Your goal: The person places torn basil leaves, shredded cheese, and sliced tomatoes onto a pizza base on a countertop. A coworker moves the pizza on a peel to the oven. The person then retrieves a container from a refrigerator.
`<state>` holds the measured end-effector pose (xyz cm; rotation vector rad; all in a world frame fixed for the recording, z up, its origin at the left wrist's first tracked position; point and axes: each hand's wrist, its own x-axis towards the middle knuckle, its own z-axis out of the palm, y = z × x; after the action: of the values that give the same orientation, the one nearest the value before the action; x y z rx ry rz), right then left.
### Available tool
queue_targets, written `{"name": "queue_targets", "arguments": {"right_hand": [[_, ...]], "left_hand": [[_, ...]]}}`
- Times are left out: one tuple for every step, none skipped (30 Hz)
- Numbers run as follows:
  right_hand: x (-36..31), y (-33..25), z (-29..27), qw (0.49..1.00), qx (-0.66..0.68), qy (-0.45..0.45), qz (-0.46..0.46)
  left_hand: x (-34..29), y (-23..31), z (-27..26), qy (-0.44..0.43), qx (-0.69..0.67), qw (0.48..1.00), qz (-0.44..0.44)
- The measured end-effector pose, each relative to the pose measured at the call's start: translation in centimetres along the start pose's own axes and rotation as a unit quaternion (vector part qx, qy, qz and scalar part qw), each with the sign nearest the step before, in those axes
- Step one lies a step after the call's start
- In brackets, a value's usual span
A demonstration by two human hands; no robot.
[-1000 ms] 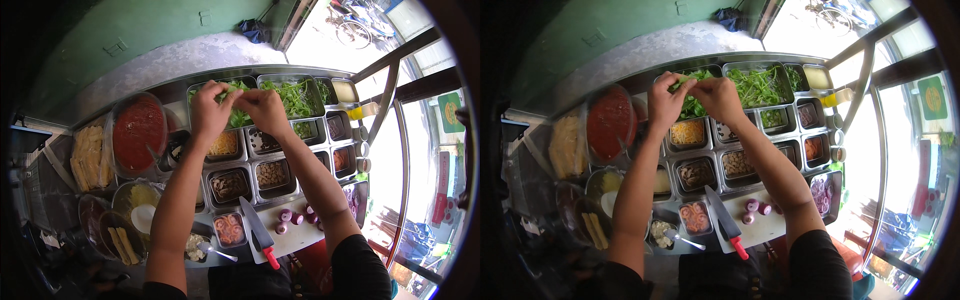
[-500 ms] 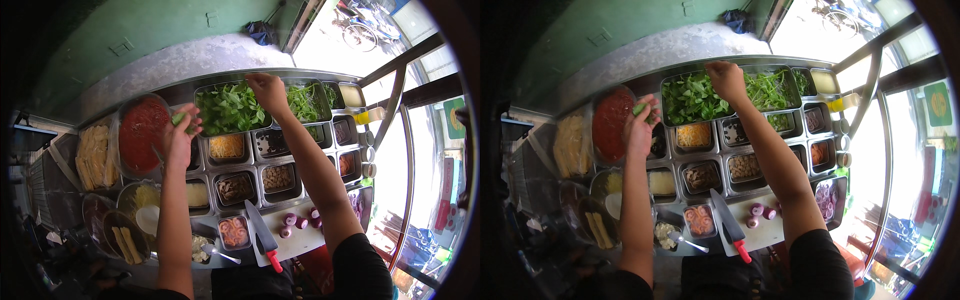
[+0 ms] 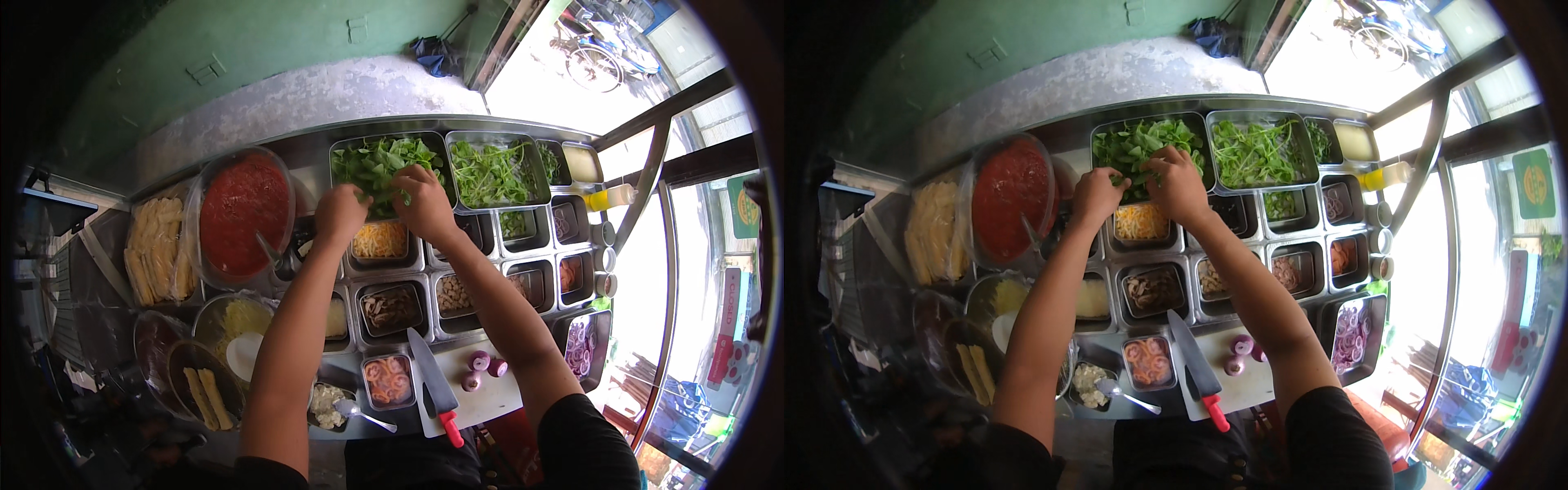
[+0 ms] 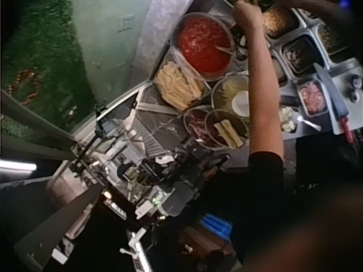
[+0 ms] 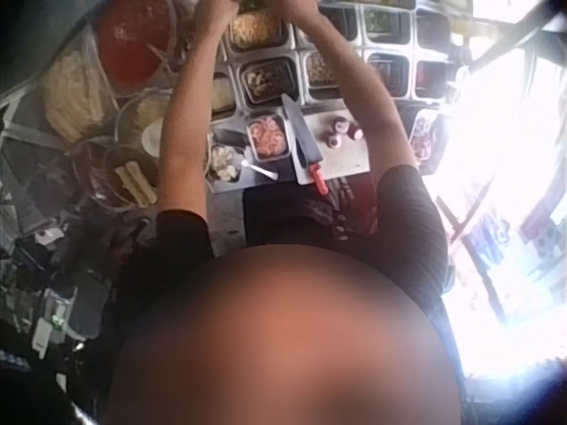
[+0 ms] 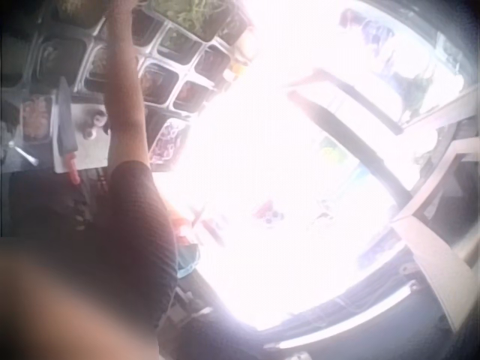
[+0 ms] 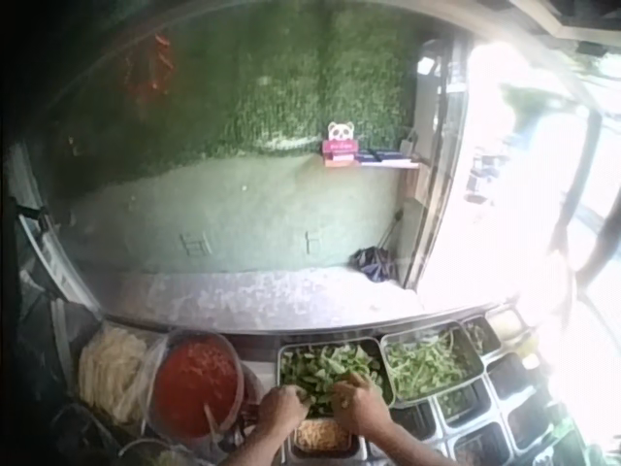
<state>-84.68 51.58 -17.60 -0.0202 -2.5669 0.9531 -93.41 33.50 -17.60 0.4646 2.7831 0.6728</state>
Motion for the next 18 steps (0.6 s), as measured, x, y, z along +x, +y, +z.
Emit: {"name": "queue_targets", "arguments": {"right_hand": [[-0.1, -0.2, 0.3, 1.0, -0.003, -0.01, -0.007], [-0.2, -0.4, 0.5, 0.999, -0.021, -0.019, -0.02], [-0.2, -0.4, 0.7, 0.999, -0.022, -0.032, -0.012], [-0.3, -0.5, 0.8, 0.999, -0.021, -0.037, -0.01], [-0.3, -0.4, 0.8, 0.999, -0.021, -0.047, -0.006], [-0.4, -0.4, 0.8, 0.999, -0.016, -0.033, -0.008], [-0.4, -0.3, 0.7, 1.0, -0.013, -0.023, -0.006], [-0.3, -0.2, 0.6, 1.0, -0.01, -0.013, -0.003], [-0.3, -0.2, 0.5, 1.0, -0.002, -0.01, -0.004], [-0.2, -0.2, 0.3, 1.0, 0.007, -0.008, -0.005], [-0.1, -0.2, 0.3, 1.0, 0.013, -0.006, -0.004], [0.0, -0.4, 0.2, 1.0, 0.023, -0.002, -0.001], [0.0, -0.6, 0.2, 1.0, 0.03, 0.002, 0.003], [0.1, -0.8, 0.3, 0.999, 0.035, 0.004, 0.012], [0.2, -1.1, 0.4, 0.999, 0.049, 0.006, 0.009], [0.3, -1.3, 0.6, 0.998, 0.06, 0.006, 0.012], [0.4, -1.6, 0.8, 0.997, 0.071, 0.006, 0.014], [0.5, -1.8, 1.0, 0.996, 0.087, 0.005, 0.025]], "left_hand": [[0.3, 0.1, 0.3, -0.007, 0.029, 1.0, 0.004], [0.6, 0.1, 0.5, 0.004, 0.03, 1.0, 0.008], [0.9, 0.0, 0.5, 0.004, 0.029, 1.0, 0.008], [1.0, 0.0, 0.5, 0.001, 0.029, 1.0, 0.004], [1.0, -0.1, 0.4, 0.006, 0.0, 1.0, 0.0], [1.0, -0.3, 0.0, 0.008, -0.027, 1.0, -0.009], [1.1, -0.4, -0.4, 0.009, -0.054, 0.998, -0.017], [1.1, -0.6, -1.0, 0.014, -0.052, 0.999, -0.003], [1.3, -0.9, -1.7, 0.0, -0.062, 0.998, 0.011], [1.4, -1.1, -2.4, -0.009, -0.088, 0.996, 0.007], [1.4, -1.2, -3.0, -0.02, -0.112, 0.994, -0.004], [1.4, -1.5, -3.6, -0.034, -0.139, 0.99, -0.002], [1.4, -1.5, -4.2, -0.034, -0.151, 0.988, 0.008], [1.4, -1.5, -4.7, -0.038, -0.162, 0.986, 0.014], [1.4, -1.4, -5.1, -0.041, -0.174, 0.984, 0.021], [1.4, -1.2, -5.5, -0.044, -0.185, 0.981, 0.028], [1.3, -1.0, -5.8, -0.045, -0.175, 0.983, 0.041], [1.3, -0.7, -6.2, -0.052, -0.164, 0.984, 0.046]]}}
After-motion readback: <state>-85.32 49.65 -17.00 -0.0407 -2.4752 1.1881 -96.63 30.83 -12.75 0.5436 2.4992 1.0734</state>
